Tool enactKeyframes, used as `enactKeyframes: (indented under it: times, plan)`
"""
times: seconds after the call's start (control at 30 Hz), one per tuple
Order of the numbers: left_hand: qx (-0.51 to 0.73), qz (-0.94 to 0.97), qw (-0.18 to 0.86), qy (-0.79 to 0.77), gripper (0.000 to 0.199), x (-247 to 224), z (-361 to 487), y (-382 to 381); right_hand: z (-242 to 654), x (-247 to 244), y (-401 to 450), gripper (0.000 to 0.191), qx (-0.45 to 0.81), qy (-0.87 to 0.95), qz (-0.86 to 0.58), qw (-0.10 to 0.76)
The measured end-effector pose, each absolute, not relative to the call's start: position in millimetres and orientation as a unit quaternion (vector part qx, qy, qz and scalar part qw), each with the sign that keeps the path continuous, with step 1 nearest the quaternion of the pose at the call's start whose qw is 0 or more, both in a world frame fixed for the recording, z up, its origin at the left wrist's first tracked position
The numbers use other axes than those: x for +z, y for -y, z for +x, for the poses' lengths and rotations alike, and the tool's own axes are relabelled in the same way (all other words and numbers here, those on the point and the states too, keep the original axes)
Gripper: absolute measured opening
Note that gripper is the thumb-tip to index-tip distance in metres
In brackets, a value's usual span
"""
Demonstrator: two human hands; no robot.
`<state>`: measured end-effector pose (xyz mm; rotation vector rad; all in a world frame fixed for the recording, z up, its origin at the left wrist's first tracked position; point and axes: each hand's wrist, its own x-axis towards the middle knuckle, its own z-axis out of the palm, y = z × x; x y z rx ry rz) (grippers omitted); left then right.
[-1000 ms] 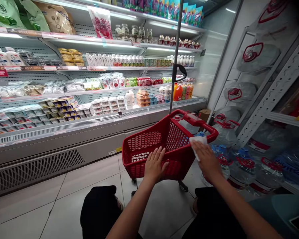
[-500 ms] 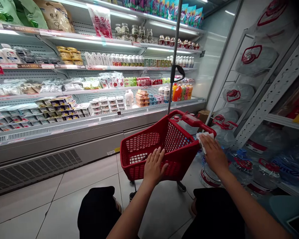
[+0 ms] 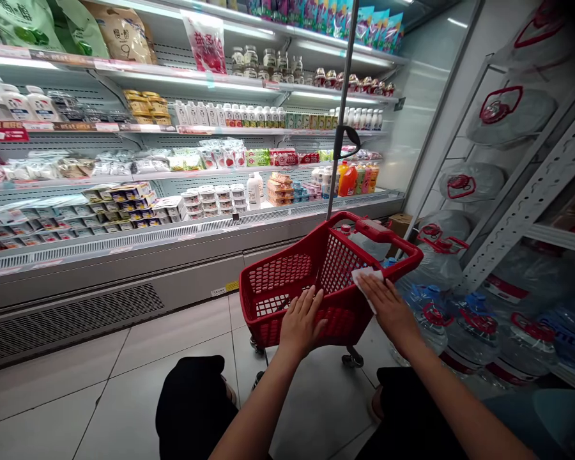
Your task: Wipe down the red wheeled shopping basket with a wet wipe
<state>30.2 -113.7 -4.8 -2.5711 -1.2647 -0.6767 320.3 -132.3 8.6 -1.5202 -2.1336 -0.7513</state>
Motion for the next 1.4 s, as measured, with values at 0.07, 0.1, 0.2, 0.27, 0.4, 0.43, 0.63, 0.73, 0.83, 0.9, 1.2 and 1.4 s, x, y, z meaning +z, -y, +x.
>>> enactKeyframes:
  times: [0.07,0.1,0.2,0.27,0.4,0.43,0.63,0.73,0.83,0.9,1.2,1.4]
  plan:
    - [-0.232,-0.866,0.107,0.429,0.070,-8,31,112,329,13,125,0.091,-0.267,0.743,-0.574,0.218]
    - [-0.234,-0.865,0.111,0.429,0.071,-10,32,112,328,13,121,0.091,-0.263,0.734,-0.584,0.227]
    - [-0.240,-0.859,0.124,0.435,0.075,-16,41,112,297,1,113,0.090,-0.250,0.735,-0.580,0.247]
    - [-0.243,-0.857,0.130,0.435,0.077,-17,45,111,264,-12,113,0.090,-0.239,0.762,-0.549,0.246]
    - [-0.241,-0.870,0.127,0.412,0.079,-14,36,106,225,-27,121,0.090,-0.221,0.810,-0.493,0.229]
    - [-0.238,-0.871,0.124,0.412,0.078,-12,29,103,227,-26,122,0.090,-0.218,0.818,-0.485,0.220]
    - [-0.228,-0.842,0.125,0.473,0.064,-11,-41,89,300,-7,101,0.093,-0.240,0.787,-0.533,0.196]
    - [-0.237,-0.823,0.127,0.500,0.065,-17,-62,89,318,-6,81,0.096,-0.243,0.765,-0.559,0.210]
    - [-0.247,-0.817,0.129,0.505,0.069,-23,-59,95,299,-15,67,0.092,-0.216,0.756,-0.565,0.249]
    - [-0.253,-0.814,0.129,0.506,0.074,-26,-46,103,271,-24,67,0.089,-0.190,0.765,-0.552,0.273]
    - [-0.228,-0.891,0.085,0.384,0.084,-19,-30,130,206,-36,126,0.089,-0.097,0.863,-0.438,0.231]
    - [-0.145,-0.934,0.098,0.312,0.081,0,-80,95,278,-23,85,0.087,-0.131,0.817,-0.522,0.206]
